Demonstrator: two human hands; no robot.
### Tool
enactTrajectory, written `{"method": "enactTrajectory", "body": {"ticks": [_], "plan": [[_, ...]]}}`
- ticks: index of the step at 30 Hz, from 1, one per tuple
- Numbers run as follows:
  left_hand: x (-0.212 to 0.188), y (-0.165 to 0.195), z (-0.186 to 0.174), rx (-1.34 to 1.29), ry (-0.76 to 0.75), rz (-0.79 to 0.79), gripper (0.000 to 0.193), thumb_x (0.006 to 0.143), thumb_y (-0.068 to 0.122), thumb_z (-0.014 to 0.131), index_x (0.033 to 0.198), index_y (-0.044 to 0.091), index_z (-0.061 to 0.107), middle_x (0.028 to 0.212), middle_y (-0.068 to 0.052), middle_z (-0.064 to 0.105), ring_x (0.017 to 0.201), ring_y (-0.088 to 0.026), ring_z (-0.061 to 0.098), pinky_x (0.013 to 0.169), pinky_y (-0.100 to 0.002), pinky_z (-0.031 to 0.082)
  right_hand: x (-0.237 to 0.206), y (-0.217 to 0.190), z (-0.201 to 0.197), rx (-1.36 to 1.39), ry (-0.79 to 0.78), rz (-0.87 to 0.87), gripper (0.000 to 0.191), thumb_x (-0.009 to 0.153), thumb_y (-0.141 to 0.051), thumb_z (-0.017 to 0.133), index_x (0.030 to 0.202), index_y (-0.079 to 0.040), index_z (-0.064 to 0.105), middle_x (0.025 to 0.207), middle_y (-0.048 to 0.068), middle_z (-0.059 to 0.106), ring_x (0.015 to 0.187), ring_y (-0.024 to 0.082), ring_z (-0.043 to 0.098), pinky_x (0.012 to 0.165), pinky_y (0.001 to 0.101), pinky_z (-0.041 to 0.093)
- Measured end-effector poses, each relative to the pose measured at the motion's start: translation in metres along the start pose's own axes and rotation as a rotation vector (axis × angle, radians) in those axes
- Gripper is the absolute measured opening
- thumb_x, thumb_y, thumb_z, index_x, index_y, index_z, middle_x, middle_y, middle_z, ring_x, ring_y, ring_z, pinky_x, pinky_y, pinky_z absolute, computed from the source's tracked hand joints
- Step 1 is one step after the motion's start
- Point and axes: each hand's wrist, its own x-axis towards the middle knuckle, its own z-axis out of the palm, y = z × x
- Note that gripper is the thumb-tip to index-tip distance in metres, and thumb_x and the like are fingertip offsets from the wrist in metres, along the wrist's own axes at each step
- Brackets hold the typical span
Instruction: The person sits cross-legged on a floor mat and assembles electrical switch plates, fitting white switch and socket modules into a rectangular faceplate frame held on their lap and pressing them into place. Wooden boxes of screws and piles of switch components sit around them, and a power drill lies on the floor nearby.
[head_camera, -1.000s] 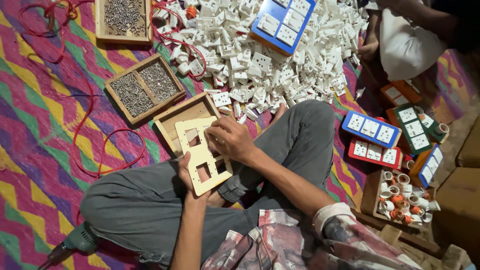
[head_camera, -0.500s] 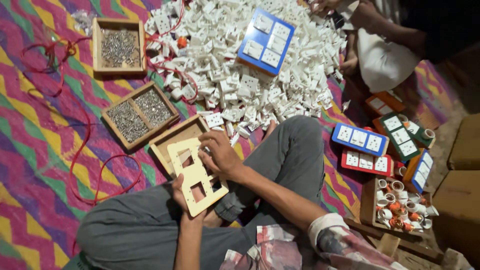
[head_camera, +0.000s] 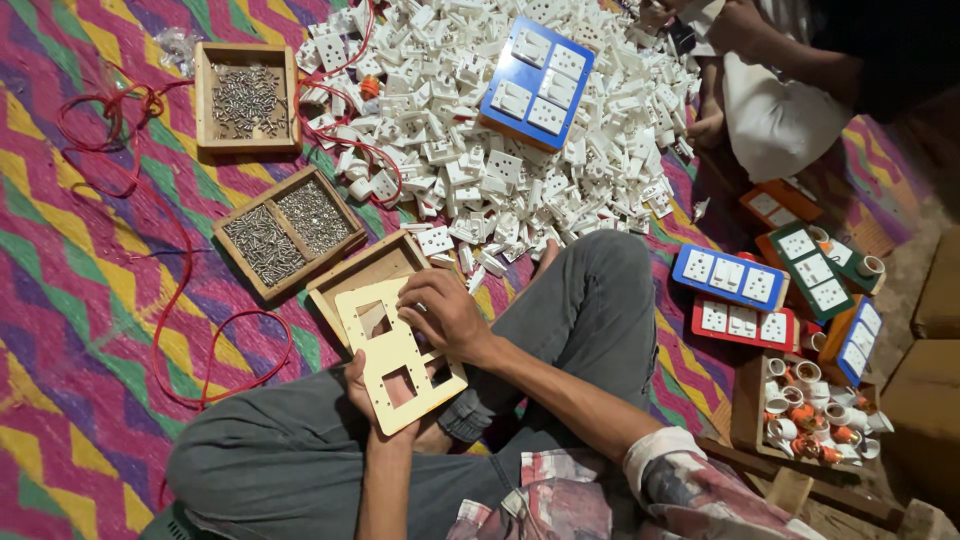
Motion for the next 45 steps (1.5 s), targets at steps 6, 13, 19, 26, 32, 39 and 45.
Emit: {"method": "enactTrajectory", "body": {"ticks": [6, 13, 19, 26, 32, 39, 45], "plan": [[0.002, -0.001, -0.005, -0.017, -0.018, 0.0, 0.071, 0.091, 0.042, 0.065, 0.148, 0.005, 0.045, 0.134, -0.016, 0.061, 0.122, -0.037, 0.06, 0.102, -0.061, 0.049, -0.003, 0.003, 0.002, 0.029, 0.031, 0.009, 0.016, 0.09, -0.011, 0.08, 0.103, -0.007, 0.071, 0.107, 0.007, 0.067, 0.112, 0.027, 0.064, 0.103, 0.0424, 0.049], [0.002, -0.001, 0.001, 0.025, 0.038, 0.011, 0.072, 0.087, 0.042, 0.065, 0.146, 0.005, 0.046, 0.136, -0.015, 0.06, 0.123, -0.037, 0.06, 0.102, -0.059, 0.049, -0.006, 0.006, 0.004, 0.079, 0.041, 0.038, 0.015, 0.089, -0.007, 0.079, 0.102, -0.005, 0.072, 0.109, 0.009, 0.067, 0.111, 0.027, 0.065, 0.098, 0.0403, 0.052], [0.0, -0.002, 0.004, 0.079, 0.004, 0.024, 0.078, 0.091, 0.045, 0.066, 0.153, 0.003, 0.045, 0.134, -0.015, 0.059, 0.119, -0.033, 0.06, 0.095, -0.051, 0.051, -0.004, 0.007, 0.005, 0.041, 0.064, -0.007, 0.017, 0.088, -0.01, 0.081, 0.096, -0.004, 0.068, 0.106, 0.009, 0.065, 0.106, 0.028, 0.065, 0.103, 0.0439, 0.049], [0.0, -0.004, 0.01, 0.16, 0.028, 0.035, 0.081, 0.088, 0.047, 0.067, 0.153, 0.004, 0.045, 0.129, -0.013, 0.062, 0.113, -0.028, 0.062, 0.087, -0.045, 0.053, -0.001, 0.005, 0.002, 0.015, 0.042, 0.013, 0.019, 0.09, -0.013, 0.08, 0.094, -0.004, 0.064, 0.11, 0.011, 0.064, 0.111, 0.032, 0.061, 0.099, 0.0432, 0.048], [0.0, -0.002, 0.011, 0.142, 0.058, 0.047, 0.081, 0.087, 0.048, 0.066, 0.151, 0.004, 0.045, 0.13, -0.012, 0.062, 0.112, -0.028, 0.063, 0.087, -0.046, 0.054, 0.001, 0.003, -0.002, 0.017, 0.028, -0.028, 0.015, 0.091, -0.013, 0.079, 0.1, -0.006, 0.068, 0.107, 0.007, 0.064, 0.109, 0.027, 0.063, 0.107, 0.0472, 0.047], [0.003, -0.002, 0.0, 0.096, -0.025, 0.048, 0.079, 0.095, 0.045, 0.066, 0.157, 0.001, 0.044, 0.134, -0.015, 0.062, 0.107, -0.029, 0.064, 0.078, -0.043, 0.055, 0.003, 0.006, -0.01, 0.092, -0.078, 0.074, 0.014, 0.091, -0.012, 0.078, 0.102, -0.007, 0.07, 0.105, 0.007, 0.065, 0.107, 0.028, 0.063, 0.095, 0.0421, 0.05], [0.003, -0.001, 0.012, 0.108, -0.008, 0.036, 0.08, 0.09, 0.046, 0.066, 0.153, 0.002, 0.044, 0.129, -0.015, 0.063, 0.108, -0.03, 0.065, 0.078, -0.043, 0.056, 0.001, 0.009, -0.009, 0.095, -0.057, 0.076, 0.017, 0.088, -0.01, 0.081, 0.1, -0.007, 0.071, 0.105, 0.007, 0.066, 0.106, 0.027, 0.063, 0.091, 0.0405, 0.052]]}}
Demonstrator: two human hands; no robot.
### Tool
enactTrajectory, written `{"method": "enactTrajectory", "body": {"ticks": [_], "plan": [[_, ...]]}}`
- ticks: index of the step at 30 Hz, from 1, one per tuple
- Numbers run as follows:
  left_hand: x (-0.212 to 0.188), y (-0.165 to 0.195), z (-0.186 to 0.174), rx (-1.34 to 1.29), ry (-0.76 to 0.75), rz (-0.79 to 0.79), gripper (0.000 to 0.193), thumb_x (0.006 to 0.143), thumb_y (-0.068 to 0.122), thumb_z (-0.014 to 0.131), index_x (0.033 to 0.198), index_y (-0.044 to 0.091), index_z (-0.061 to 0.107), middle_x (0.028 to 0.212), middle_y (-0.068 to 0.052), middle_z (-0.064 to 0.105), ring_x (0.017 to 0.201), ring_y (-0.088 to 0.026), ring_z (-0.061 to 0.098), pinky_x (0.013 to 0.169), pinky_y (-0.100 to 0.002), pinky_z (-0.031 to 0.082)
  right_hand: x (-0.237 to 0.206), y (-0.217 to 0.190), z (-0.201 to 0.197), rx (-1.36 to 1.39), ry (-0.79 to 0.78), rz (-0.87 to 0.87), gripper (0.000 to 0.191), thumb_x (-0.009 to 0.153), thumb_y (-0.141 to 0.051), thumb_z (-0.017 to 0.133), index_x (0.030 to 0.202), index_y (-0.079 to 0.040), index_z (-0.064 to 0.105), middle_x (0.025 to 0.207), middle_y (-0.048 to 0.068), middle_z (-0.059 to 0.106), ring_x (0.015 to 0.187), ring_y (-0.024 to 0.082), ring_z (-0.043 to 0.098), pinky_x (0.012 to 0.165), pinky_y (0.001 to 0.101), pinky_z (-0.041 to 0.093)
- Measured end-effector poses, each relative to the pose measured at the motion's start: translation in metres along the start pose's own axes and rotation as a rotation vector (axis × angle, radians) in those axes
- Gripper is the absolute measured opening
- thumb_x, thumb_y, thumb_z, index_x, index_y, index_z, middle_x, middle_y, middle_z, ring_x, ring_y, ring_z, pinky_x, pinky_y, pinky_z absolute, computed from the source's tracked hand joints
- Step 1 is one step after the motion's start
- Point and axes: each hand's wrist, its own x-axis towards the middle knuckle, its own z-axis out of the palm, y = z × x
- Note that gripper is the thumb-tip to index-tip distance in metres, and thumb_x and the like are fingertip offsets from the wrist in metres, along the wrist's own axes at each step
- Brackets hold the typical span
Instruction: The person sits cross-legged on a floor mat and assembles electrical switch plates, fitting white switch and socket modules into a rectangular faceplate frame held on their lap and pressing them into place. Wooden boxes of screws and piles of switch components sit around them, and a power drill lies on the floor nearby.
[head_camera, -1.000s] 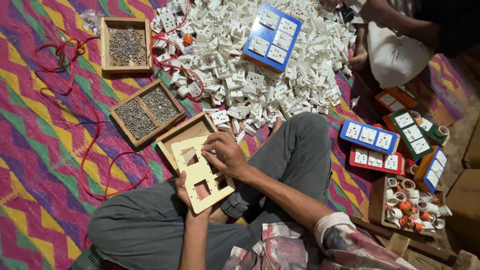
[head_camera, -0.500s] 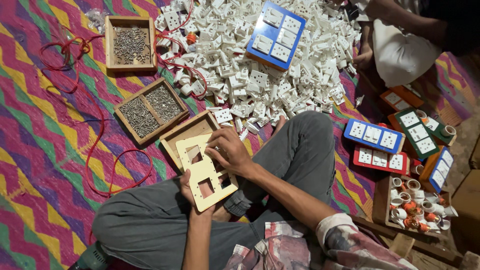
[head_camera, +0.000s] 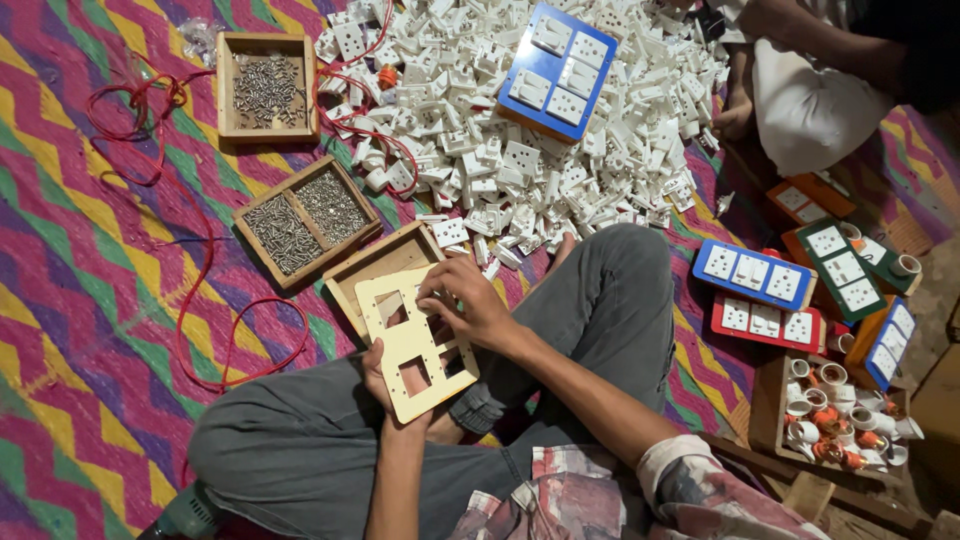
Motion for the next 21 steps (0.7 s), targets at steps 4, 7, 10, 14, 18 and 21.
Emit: {"method": "enactTrajectory", "body": {"ticks": [4, 7, 10, 14, 18, 21], "plan": [[-0.001, 0.0, 0.014, 0.034, 0.157, -0.029, 0.081, 0.076, 0.046, 0.065, 0.143, 0.005, 0.045, 0.125, -0.012, 0.064, 0.109, -0.029, 0.067, 0.088, -0.046, 0.06, -0.002, 0.0, 0.001, 0.003, 0.024, -0.018, 0.017, 0.087, -0.009, 0.081, 0.1, -0.006, 0.071, 0.104, 0.008, 0.066, 0.104, 0.027, 0.064, 0.091, 0.0395, 0.052], [0.0, -0.002, 0.012, 0.003, 0.1, -0.008, 0.077, 0.083, 0.043, 0.066, 0.145, 0.003, 0.046, 0.123, -0.012, 0.063, 0.108, -0.028, 0.066, 0.086, -0.043, 0.059, -0.003, 0.0, 0.0, 0.021, 0.045, -0.003, 0.017, 0.087, -0.007, 0.08, 0.1, -0.005, 0.07, 0.101, 0.007, 0.068, 0.099, 0.026, 0.065, 0.09, 0.0385, 0.052], [0.0, -0.004, 0.001, 0.0, 0.024, 0.03, 0.073, 0.092, 0.042, 0.067, 0.15, 0.001, 0.047, 0.119, -0.012, 0.063, 0.103, -0.026, 0.065, 0.079, -0.04, 0.058, -0.004, 0.0, -0.001, 0.031, 0.07, 0.045, 0.016, 0.087, -0.006, 0.079, 0.1, -0.004, 0.071, 0.097, 0.007, 0.071, 0.093, 0.024, 0.067, 0.087, 0.0366, 0.054], [0.002, -0.004, -0.009, 0.033, 0.03, 0.055, 0.072, 0.096, 0.04, 0.066, 0.152, -0.001, 0.046, 0.118, -0.012, 0.064, 0.1, -0.025, 0.065, 0.077, -0.039, 0.059, -0.003, 0.002, 0.0, 0.044, 0.128, 0.064, 0.013, 0.088, -0.006, 0.079, 0.099, -0.003, 0.074, 0.095, 0.008, 0.074, 0.09, 0.022, 0.071, 0.083, 0.0347, 0.056], [0.006, -0.005, -0.012, 0.072, 0.16, 0.08, 0.076, 0.089, 0.039, 0.063, 0.151, -0.002, 0.046, 0.125, -0.014, 0.064, 0.106, -0.025, 0.068, 0.088, -0.038, 0.06, -0.004, 0.008, -0.001, 0.159, 0.109, 0.154, 0.012, 0.086, -0.006, 0.078, 0.098, -0.002, 0.076, 0.093, 0.008, 0.076, 0.087, 0.02, 0.072, 0.08, 0.0335, 0.056], [0.008, -0.008, -0.026, 0.089, 0.126, 0.037, 0.073, 0.084, 0.042, 0.063, 0.142, 0.0, 0.048, 0.119, -0.016, 0.066, 0.101, -0.03, 0.07, 0.088, -0.044, 0.06, -0.006, 0.013, -0.003, 0.171, 0.089, 0.176, 0.013, 0.085, -0.006, 0.079, 0.098, -0.004, 0.077, 0.094, 0.006, 0.077, 0.089, 0.019, 0.073, 0.081, 0.0329, 0.057]]}}
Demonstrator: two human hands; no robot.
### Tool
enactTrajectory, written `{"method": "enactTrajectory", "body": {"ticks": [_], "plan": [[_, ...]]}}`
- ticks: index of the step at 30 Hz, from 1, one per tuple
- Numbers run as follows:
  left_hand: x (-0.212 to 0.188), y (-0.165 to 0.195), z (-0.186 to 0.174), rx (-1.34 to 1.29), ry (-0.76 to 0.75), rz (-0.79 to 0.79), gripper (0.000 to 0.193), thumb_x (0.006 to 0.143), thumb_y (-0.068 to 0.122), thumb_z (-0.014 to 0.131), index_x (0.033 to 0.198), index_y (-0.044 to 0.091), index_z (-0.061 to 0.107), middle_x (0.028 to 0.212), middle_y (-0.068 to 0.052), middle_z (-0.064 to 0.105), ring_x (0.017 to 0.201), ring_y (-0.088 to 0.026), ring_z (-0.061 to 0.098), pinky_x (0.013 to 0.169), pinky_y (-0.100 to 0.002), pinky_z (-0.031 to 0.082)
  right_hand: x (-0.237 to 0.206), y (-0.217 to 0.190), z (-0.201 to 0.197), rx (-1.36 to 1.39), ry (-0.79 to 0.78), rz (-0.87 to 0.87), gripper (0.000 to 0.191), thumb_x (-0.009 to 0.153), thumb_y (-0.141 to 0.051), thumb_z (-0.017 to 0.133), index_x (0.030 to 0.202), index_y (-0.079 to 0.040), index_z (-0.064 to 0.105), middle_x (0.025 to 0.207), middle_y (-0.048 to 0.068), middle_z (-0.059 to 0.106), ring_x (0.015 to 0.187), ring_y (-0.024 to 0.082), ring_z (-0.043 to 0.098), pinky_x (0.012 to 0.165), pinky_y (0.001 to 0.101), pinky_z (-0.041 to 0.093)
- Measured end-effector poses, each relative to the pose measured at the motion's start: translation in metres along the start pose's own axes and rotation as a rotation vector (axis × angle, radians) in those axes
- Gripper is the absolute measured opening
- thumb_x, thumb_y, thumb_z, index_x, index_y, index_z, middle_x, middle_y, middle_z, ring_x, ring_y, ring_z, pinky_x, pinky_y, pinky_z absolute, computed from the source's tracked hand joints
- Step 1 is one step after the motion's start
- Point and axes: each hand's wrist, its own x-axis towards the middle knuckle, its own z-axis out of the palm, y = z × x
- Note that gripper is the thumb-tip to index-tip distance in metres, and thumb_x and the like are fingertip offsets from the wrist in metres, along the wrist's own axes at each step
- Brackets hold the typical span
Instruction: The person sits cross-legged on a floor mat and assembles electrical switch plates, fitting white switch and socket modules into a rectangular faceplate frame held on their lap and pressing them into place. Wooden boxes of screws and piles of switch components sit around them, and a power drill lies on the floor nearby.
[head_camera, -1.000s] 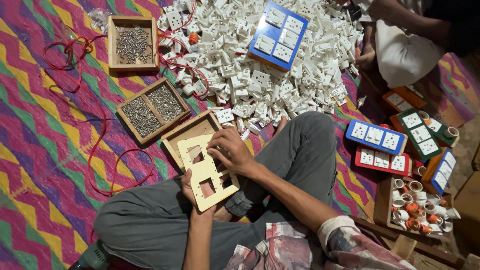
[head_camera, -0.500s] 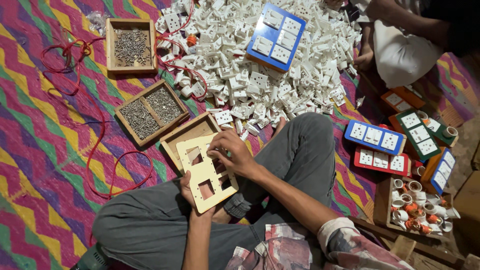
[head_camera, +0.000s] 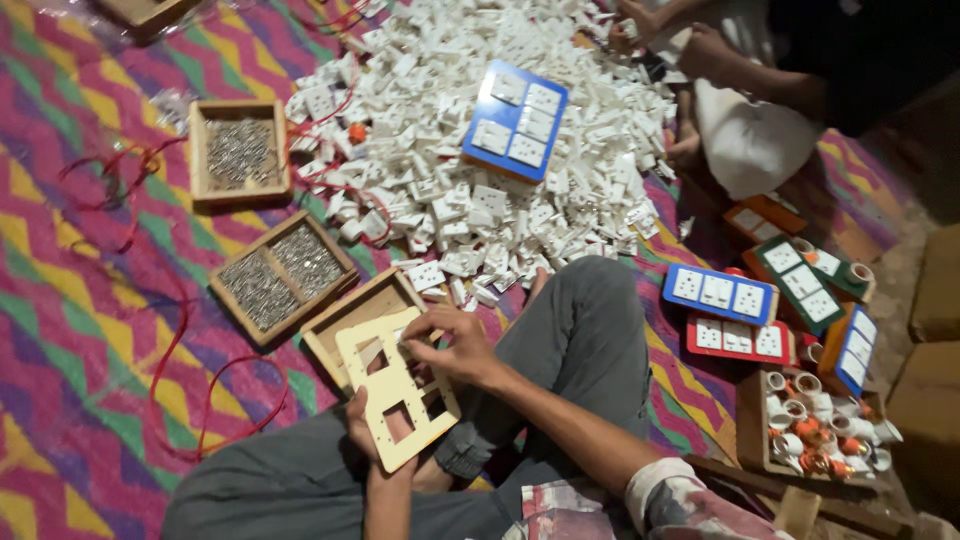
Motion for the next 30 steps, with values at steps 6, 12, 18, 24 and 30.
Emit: {"method": "enactTrajectory", "body": {"ticks": [6, 12, 18, 24, 30], "plan": [[0.012, -0.011, -0.042, -0.083, 0.084, 0.075, 0.061, 0.1, 0.038, 0.062, 0.144, -0.001, 0.047, 0.12, -0.015, 0.067, 0.107, -0.031, 0.066, 0.09, -0.047, 0.057, 0.005, 0.009, -0.004, -0.066, -0.058, -0.075, 0.025, 0.08, -0.001, 0.078, 0.105, -0.006, 0.077, 0.1, 0.008, 0.077, 0.092, 0.023, 0.072, 0.08, 0.0341, 0.055], [0.008, -0.006, -0.015, 0.046, 0.026, -0.006, 0.07, 0.086, 0.042, 0.061, 0.142, 0.004, 0.048, 0.12, -0.018, 0.066, 0.104, -0.035, 0.069, 0.082, -0.049, 0.059, 0.012, 0.004, -0.017, -0.133, -0.095, -0.252, 0.018, 0.08, -0.003, 0.08, 0.096, -0.009, 0.076, 0.095, 0.005, 0.074, 0.095, 0.025, 0.07, 0.088, 0.038, 0.055], [0.003, -0.007, -0.001, 0.022, -0.004, 0.008, 0.068, 0.094, 0.041, 0.063, 0.147, 0.002, 0.046, 0.125, -0.021, 0.065, 0.106, -0.034, 0.067, 0.083, -0.05, 0.059, 0.005, 0.009, -0.021, -0.14, -0.1, -0.241, 0.018, 0.079, -0.003, 0.083, 0.094, -0.01, 0.077, 0.097, 0.005, 0.073, 0.097, 0.025, 0.067, 0.087, 0.0376, 0.053], [0.007, -0.003, -0.015, -0.014, -0.091, 0.02, 0.071, 0.096, 0.041, 0.065, 0.15, 0.0, 0.046, 0.128, -0.022, 0.063, 0.108, -0.036, 0.064, 0.085, -0.051, 0.056, 0.002, 0.048, -0.008, 0.306, -0.049, 0.062, 0.014, 0.096, -0.006, 0.067, 0.11, -0.007, 0.07, 0.111, 0.002, 0.07, 0.109, 0.019, 0.064, 0.095, 0.0365, 0.053], [0.003, 0.004, 0.0, 0.038, -0.095, 0.149, 0.074, 0.095, 0.043, 0.066, 0.152, 0.0, 0.045, 0.133, -0.024, 0.059, 0.113, -0.039, 0.06, 0.09, -0.054, 0.053, 0.078, -0.061, 0.003, 0.653, -0.31, 0.423, 0.016, 0.099, -0.013, 0.067, 0.111, -0.003, 0.072, 0.113, 0.012, 0.073, 0.105, 0.02, 0.07, 0.094, 0.0356, 0.057]]}}
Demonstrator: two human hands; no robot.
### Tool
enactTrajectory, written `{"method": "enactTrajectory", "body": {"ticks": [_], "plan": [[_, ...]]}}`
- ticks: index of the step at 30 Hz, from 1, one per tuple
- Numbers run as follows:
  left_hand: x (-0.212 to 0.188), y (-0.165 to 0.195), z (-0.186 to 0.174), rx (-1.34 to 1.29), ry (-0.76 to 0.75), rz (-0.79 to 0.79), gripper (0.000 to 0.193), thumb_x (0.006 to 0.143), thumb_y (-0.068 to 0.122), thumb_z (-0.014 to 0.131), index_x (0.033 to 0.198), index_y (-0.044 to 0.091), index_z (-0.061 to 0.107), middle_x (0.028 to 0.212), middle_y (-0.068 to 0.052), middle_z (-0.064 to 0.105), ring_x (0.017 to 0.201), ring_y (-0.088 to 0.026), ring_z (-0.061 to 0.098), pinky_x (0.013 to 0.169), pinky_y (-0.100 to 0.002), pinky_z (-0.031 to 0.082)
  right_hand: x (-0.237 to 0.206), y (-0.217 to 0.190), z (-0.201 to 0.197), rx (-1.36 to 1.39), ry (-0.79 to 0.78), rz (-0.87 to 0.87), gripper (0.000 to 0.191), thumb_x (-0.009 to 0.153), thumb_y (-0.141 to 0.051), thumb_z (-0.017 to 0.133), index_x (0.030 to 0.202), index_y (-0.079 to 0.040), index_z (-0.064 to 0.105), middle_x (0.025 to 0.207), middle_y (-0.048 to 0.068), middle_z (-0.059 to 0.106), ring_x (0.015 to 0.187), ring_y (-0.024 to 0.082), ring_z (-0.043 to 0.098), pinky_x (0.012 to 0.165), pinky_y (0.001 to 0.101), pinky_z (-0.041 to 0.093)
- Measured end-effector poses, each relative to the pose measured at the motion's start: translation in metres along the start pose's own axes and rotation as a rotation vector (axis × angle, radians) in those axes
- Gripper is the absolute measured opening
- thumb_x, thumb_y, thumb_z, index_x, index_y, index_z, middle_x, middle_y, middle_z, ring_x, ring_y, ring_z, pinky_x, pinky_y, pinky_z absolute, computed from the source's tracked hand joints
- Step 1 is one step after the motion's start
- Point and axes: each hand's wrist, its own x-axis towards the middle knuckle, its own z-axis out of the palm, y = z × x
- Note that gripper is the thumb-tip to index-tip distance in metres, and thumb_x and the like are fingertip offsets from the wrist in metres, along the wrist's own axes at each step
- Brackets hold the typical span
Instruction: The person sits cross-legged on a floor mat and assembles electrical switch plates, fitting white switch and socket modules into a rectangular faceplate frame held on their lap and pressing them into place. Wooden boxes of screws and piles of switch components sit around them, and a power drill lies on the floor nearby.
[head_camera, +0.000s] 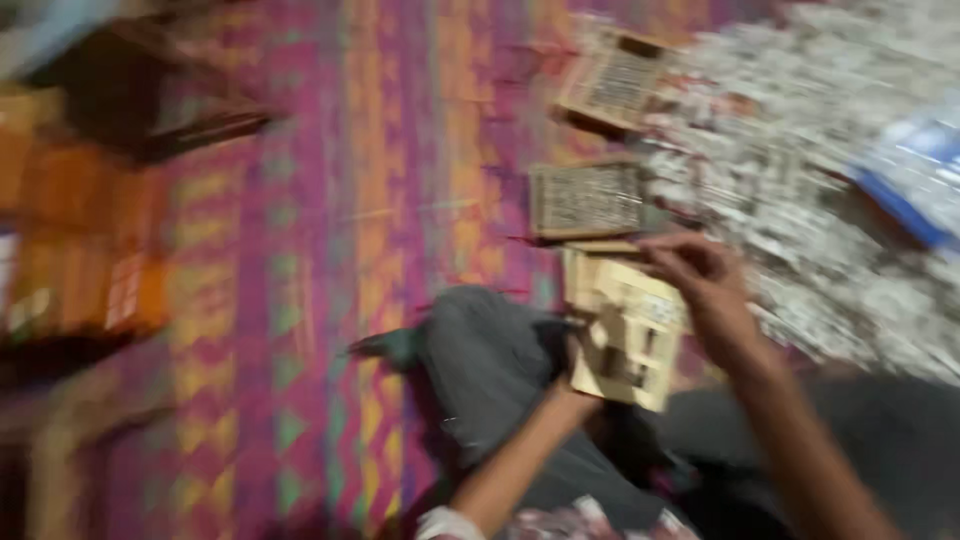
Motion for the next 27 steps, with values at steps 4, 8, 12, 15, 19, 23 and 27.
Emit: {"method": "enactTrajectory", "body": {"ticks": [4, 8, 12, 15, 19, 23, 27], "plan": [[-0.027, 0.011, -0.01, 0.014, 0.051, 0.049, 0.077, 0.094, 0.043, 0.066, 0.153, -0.001, 0.044, 0.136, -0.025, 0.057, 0.117, -0.041, 0.058, 0.093, -0.055, 0.051, -0.015, -0.125, 0.064, 0.086, -0.505, -0.206, 0.006, 0.097, -0.004, 0.064, 0.1, -0.006, 0.069, 0.121, 0.014, 0.074, 0.115, 0.026, 0.073, 0.092, 0.0413, 0.06], [-0.043, -0.004, -0.021, 0.005, 0.078, -0.021, 0.079, 0.093, 0.044, 0.067, 0.154, -0.001, 0.043, 0.139, -0.026, 0.055, 0.12, -0.043, 0.055, 0.096, -0.057, 0.049, -0.052, -0.19, 0.07, 0.121, -0.936, -0.407, 0.008, 0.112, -0.009, 0.066, 0.112, -0.003, 0.07, 0.115, 0.012, 0.075, 0.118, 0.021, 0.072, 0.099, 0.0345, 0.061], [-0.035, -0.019, -0.017, 0.0, 0.07, -0.114, 0.082, 0.093, 0.045, 0.068, 0.155, -0.001, 0.042, 0.142, -0.027, 0.052, 0.124, -0.044, 0.053, 0.099, -0.058, 0.047, -0.079, -0.174, 0.045, 0.006, -0.833, -0.466, 0.014, 0.118, -0.017, 0.066, 0.117, -0.003, 0.068, 0.117, 0.007, 0.071, 0.109, 0.014, 0.069, 0.098, 0.0264, 0.057], [-0.003, -0.02, -0.024, -0.013, 0.044, -0.187, 0.084, 0.092, 0.046, 0.068, 0.156, -0.001, 0.042, 0.144, -0.028, 0.051, 0.126, -0.046, 0.051, 0.102, -0.059, 0.046, -0.078, -0.127, 0.011, -0.118, -0.705, -0.485, 0.015, 0.113, -0.019, 0.068, 0.116, -0.004, 0.07, 0.111, 0.004, 0.074, 0.1, 0.013, 0.071, 0.09, 0.0249, 0.058], [0.02, -0.036, -0.032, -0.049, 0.024, -0.232, 0.086, 0.091, 0.047, 0.069, 0.157, -0.001, 0.041, 0.147, -0.029, 0.048, 0.13, -0.047, 0.049, 0.105, -0.061, 0.044, -0.07, -0.059, -0.046, -0.236, -0.348, -0.411, 0.014, 0.102, -0.016, 0.074, 0.112, -0.007, 0.075, 0.103, 0.005, 0.076, 0.095, 0.012, 0.074, 0.087, 0.0266, 0.06], [0.026, -0.036, -0.023, -0.095, 0.044, -0.191, 0.089, 0.091, 0.048, 0.07, 0.158, -0.001, 0.04, 0.15, -0.031, 0.046, 0.133, -0.049, 0.046, 0.108, -0.062, 0.042, -0.056, -0.031, -0.089, -0.208, 0.079, -0.37, 0.008, 0.102, -0.008, 0.067, 0.11, -0.006, 0.069, 0.124, 0.005, 0.07, 0.112, 0.014, 0.069, 0.097, 0.0311, 0.059], [0.026, -0.033, -0.011, -0.223, -0.05, -0.311, 0.09, 0.088, 0.048, 0.07, 0.158, 0.001, 0.038, 0.155, -0.034, 0.04, 0.14, -0.056, 0.038, 0.112, -0.069, 0.035, -0.07, -0.073, -0.148, -0.001, 0.713, -0.278, 0.006, 0.103, 0.003, 0.067, 0.107, -0.001, 0.064, 0.114, 0.022, 0.058, 0.096, 0.024, 0.052, 0.086, 0.0353, 0.044]]}}
